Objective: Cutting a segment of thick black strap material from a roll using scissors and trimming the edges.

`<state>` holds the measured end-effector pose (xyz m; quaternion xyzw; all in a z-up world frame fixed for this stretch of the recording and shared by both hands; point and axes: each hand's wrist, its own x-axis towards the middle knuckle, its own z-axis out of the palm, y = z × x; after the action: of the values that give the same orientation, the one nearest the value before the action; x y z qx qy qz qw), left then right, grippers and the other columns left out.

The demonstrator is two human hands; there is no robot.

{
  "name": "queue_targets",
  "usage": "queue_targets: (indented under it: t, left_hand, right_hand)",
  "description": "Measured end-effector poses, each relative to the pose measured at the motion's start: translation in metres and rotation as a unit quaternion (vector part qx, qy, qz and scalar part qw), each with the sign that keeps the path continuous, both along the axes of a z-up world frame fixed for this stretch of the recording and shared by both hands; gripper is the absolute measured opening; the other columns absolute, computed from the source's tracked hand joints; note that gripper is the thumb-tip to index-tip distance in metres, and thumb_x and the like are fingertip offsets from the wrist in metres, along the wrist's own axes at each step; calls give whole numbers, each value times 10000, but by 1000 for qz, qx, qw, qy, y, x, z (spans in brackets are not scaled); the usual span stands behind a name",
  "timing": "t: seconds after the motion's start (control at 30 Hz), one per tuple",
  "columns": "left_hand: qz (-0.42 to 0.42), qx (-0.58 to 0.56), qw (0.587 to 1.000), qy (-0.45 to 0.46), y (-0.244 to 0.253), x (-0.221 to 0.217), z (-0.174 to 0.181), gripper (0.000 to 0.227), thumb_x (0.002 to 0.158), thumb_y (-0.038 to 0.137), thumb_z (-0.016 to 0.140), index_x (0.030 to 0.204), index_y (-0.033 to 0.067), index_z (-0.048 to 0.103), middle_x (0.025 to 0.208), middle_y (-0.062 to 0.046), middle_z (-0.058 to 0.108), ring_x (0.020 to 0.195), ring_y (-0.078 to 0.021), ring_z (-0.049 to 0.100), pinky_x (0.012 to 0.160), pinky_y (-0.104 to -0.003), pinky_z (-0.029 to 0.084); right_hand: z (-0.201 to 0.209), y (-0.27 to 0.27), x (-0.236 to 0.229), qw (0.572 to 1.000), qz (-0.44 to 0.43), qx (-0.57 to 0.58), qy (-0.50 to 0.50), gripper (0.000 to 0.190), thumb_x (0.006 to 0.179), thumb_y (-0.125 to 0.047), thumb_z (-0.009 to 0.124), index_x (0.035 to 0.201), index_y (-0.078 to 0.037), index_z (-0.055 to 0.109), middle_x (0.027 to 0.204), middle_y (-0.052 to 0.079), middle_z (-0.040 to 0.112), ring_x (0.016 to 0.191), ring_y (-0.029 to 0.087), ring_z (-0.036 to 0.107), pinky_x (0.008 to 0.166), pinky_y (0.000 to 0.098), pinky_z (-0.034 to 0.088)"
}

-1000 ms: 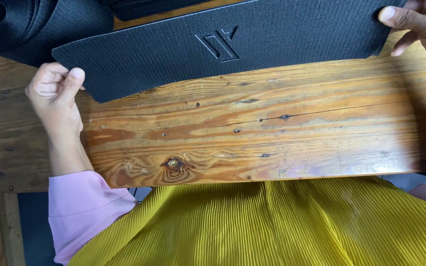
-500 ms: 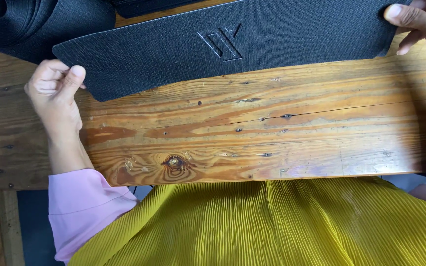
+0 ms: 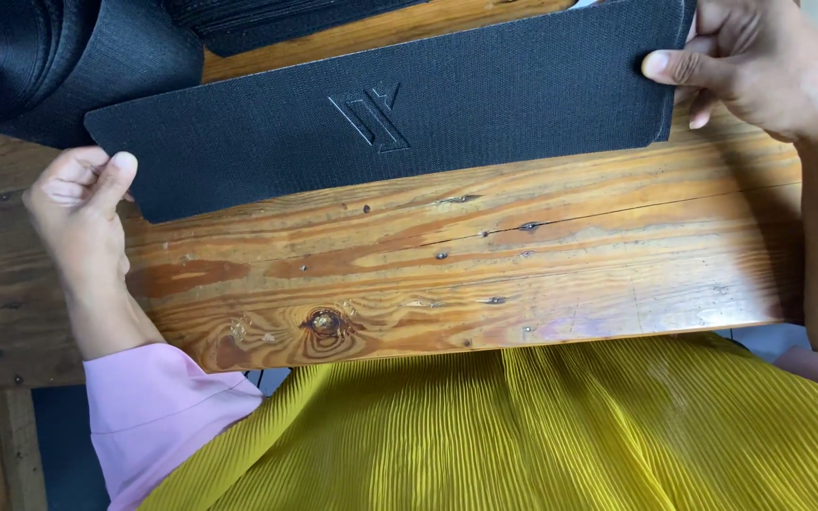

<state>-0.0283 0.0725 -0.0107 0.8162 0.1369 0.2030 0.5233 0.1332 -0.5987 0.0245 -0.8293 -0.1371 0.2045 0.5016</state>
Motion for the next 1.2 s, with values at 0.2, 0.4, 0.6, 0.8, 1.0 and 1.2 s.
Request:
queue_targets:
  t: [0.2, 0.4, 0.6, 0.8, 1.0, 1.2]
  left_hand:
    - [-4, 8, 1000, 8, 4, 0, -5, 172, 1082, 114, 836, 1138, 58, 683, 899, 9, 616, 785, -50, 559, 715, -207, 490]
    - [-18, 11, 1000, 11, 3, 0, -4, 156, 1105, 73, 821, 1094, 49, 667, 842, 14, 559, 742, -56, 527, 687, -208, 491]
    - [-23, 12, 1000, 14, 0, 0, -2, 160, 1109, 38, 816, 1067, 53, 663, 822, 37, 528, 748, -38, 502, 713, -199, 480]
    - [-19, 8, 999, 26, -3, 1, 0, 158, 1111, 57, 807, 1064, 73, 657, 834, 49, 538, 768, -29, 504, 739, -178, 429]
    - [-23, 8, 999, 29, -5, 0, 1, 140, 1115, 76, 799, 1089, 74, 661, 858, 45, 563, 782, -29, 521, 754, -182, 448]
    - [-39, 16, 999, 35, -1, 1, -4, 155, 1124, 68, 790, 1063, 64, 647, 838, 42, 540, 766, -32, 506, 743, -182, 414]
  right_hand:
    - [-10, -3, 4, 1000, -16, -4, 6, 393, 1161, -150, 691, 856, -36, 472, 658, 136, 571, 535, 178, 571, 507, 253, 487]
    - [-24, -12, 11, 1000, -11, 7, 12, 306, 1159, -214, 681, 930, -59, 553, 793, 87, 607, 636, 149, 585, 526, 240, 500]
    - [-29, -15, 13, 1000, -20, 17, 14, 356, 1171, -183, 685, 902, -38, 503, 737, 117, 557, 574, 177, 553, 518, 249, 510]
    - [-36, -20, 16, 999, -20, 28, 25, 285, 1174, -201, 667, 966, -68, 523, 764, 79, 563, 603, 139, 553, 512, 239, 512]
    - [-38, -21, 17, 1000, -21, 12, 16, 256, 1183, -217, 669, 1013, -63, 558, 813, 75, 583, 673, 141, 585, 524, 241, 517]
    - [-22, -10, 10, 1000, -8, -5, 18, 140, 1186, -192, 616, 1117, -75, 585, 905, 66, 656, 729, 143, 636, 502, 241, 468]
